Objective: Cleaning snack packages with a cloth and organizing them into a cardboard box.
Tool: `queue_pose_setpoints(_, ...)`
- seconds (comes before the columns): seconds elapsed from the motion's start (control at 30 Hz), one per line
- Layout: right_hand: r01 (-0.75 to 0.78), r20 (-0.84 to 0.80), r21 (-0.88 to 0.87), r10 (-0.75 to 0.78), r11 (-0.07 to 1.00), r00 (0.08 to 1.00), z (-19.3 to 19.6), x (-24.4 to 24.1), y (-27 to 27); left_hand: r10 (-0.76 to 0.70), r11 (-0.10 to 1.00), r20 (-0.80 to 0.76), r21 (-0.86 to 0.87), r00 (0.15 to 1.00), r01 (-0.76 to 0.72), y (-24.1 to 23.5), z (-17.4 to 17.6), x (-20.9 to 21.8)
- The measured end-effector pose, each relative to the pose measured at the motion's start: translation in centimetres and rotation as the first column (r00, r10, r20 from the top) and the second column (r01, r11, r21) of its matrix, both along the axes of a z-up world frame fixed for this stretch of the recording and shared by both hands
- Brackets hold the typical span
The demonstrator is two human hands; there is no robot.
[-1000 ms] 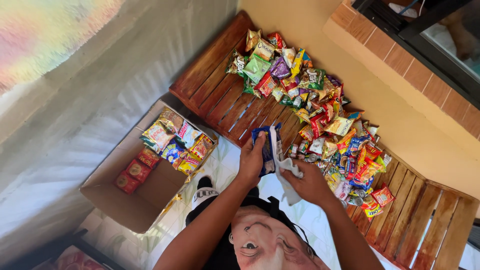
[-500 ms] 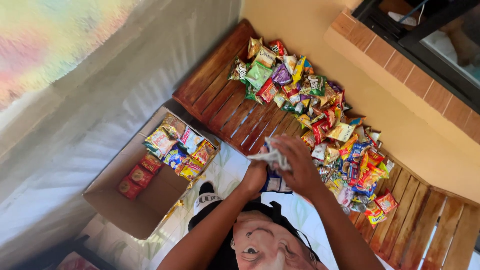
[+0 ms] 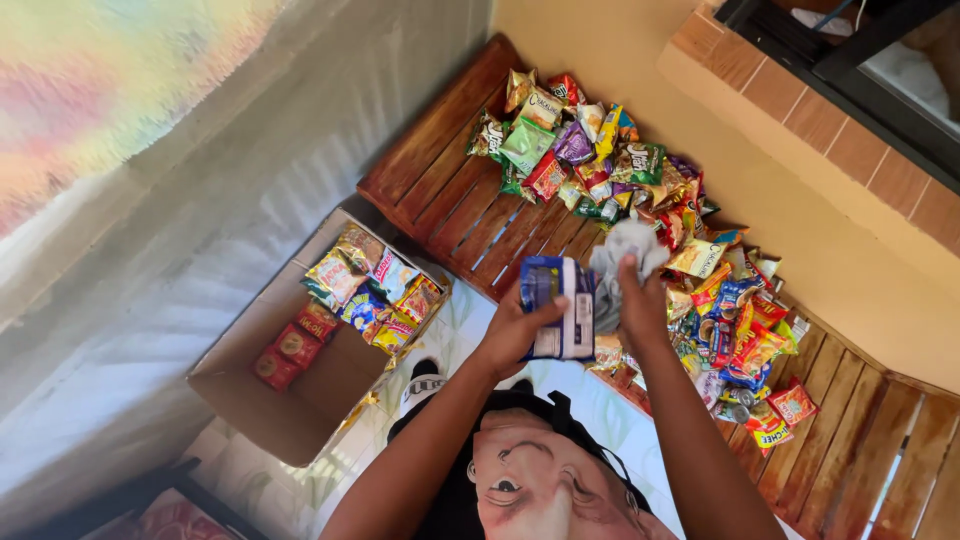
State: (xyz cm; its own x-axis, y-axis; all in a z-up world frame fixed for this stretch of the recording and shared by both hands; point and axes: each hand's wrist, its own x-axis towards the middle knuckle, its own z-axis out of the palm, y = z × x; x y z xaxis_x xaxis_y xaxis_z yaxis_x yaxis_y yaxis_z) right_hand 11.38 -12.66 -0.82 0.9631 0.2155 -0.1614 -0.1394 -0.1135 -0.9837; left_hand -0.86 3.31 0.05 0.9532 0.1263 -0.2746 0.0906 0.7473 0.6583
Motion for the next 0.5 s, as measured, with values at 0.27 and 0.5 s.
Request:
queue_pose_setpoints(0.27,-0.171,-0.037,0.15,0.179,0.974,0.983,1.7,-7.1,-0.4,0.169,0.974,0.021,0.15,0.985,-0.17,-0.3,-2.6,1.5)
queue_pose_setpoints(0.5,-0.069,0.562,-0.536,0.417,0.841,0.714,3.9,-8.7,0.1,0.036,0.988,-0.124,-0.142,0.992,-0.054,-1.6,-2.9,1.3)
